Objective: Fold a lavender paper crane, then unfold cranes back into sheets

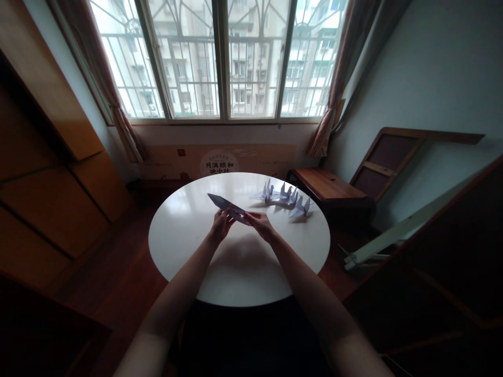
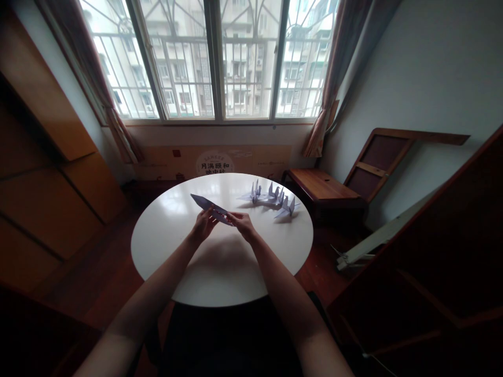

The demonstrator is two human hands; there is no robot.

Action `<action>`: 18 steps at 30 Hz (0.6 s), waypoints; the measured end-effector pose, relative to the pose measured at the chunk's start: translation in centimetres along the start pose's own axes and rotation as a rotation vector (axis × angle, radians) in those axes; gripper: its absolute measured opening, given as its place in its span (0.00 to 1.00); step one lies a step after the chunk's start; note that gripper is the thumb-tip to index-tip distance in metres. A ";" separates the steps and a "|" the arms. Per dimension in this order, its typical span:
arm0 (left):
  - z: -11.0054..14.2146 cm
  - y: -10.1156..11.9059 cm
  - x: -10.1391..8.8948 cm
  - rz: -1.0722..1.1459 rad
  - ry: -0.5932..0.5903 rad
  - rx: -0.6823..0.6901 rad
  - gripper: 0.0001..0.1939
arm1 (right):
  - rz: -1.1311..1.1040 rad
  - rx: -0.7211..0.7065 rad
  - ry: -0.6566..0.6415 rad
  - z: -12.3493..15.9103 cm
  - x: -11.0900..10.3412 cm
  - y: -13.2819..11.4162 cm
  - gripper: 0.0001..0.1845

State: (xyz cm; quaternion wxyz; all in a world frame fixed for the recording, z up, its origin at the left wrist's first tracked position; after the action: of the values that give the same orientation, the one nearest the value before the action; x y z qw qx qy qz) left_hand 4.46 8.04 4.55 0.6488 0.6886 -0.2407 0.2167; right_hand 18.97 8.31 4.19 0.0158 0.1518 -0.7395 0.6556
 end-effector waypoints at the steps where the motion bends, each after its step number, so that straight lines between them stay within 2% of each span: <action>1: 0.0 0.1 0.0 -0.001 0.003 0.009 0.18 | -0.043 0.005 -0.001 0.0 0.0 0.0 0.22; 7: -0.1 0.0 -0.4 0.007 0.038 -0.013 0.17 | -0.203 0.006 0.059 -0.1 -0.2 -0.1 0.21; 13: 0.0 -0.2 -0.3 0.040 0.020 -0.026 0.16 | -0.145 -0.053 0.166 -0.3 -1.4 -0.5 0.23; 18: -0.1 0.1 -0.6 0.085 0.046 0.021 0.14 | -0.116 0.039 0.185 -0.1 -1.6 0.0 0.30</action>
State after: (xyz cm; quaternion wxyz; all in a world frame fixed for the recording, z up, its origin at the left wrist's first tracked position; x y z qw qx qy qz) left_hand 3.95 8.17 4.25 0.6373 0.6793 -0.2525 0.2621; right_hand 20.45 8.76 3.81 0.1188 0.1336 -0.7119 0.6792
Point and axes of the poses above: each hand's wrist, its own z-axis away from the middle knuckle, its own x-axis out of the palm, y = z × x, the point moved 8 cm from there along -z, towards the middle knuckle, and after that the axes turned 1 degree about -y, right-handed, at the moved point
